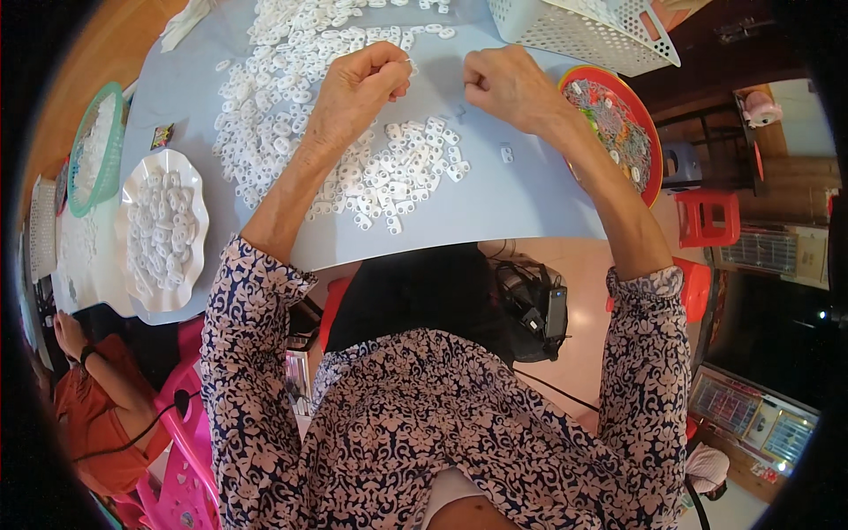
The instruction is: Manually assembling small white plastic components by joining multiple pieces together on a table.
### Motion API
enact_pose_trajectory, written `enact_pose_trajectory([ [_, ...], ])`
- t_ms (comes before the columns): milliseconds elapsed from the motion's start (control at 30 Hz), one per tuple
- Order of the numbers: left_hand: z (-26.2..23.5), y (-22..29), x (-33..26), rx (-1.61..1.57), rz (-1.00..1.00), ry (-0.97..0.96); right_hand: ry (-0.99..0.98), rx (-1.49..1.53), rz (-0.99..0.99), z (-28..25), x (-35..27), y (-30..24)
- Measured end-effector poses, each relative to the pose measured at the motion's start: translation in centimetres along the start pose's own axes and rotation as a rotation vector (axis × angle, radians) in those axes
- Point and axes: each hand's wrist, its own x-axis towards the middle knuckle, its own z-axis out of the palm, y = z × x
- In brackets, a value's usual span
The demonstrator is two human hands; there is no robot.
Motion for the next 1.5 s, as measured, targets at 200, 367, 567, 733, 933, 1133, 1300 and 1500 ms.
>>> enact_pose_trajectory([
  [200,-0.2,0.1,0.0,-0.018,0.002,0.012,0.112,0.370,0.188,0.9,0.6,-0.2],
  [367,-0.8,-0.2,0.3,0.016,-0.029,-0.031,0.143,0.508,0.215,0.4,1.1,1.4],
  [567,-0.6,-0.2,0.1,0.036,-0.038,-0.022,-0.055,0.311,0.099,-0.4,1.1,-0.6],
  [733,-0.2,0.1,0.1,0.026,-0.012,0.009,-0.078,0.111,0.117,0.1,1.9,-1.5],
  [933,-0.3,0.0,0.2,-0.015,-0.027,0.021,-0.060,0.123,0.113,0.6,2.5,-1.4],
  [1133,-0.4,-0.4,0.2,0.003,0.002,-0.004,0.141,0.791,0.282,2.5,2.2,-1.3],
  [1300,-0.4,-0.3,0.1,0.005,-0.002,0.008,0.247,1.094,0.263,3.4,2.2,-1.7],
  [1500,-0.2,-0.3,0.1,0.058,0.010,-0.008,0.299,1.292,0.170,4.4,1.8,-1.6],
])
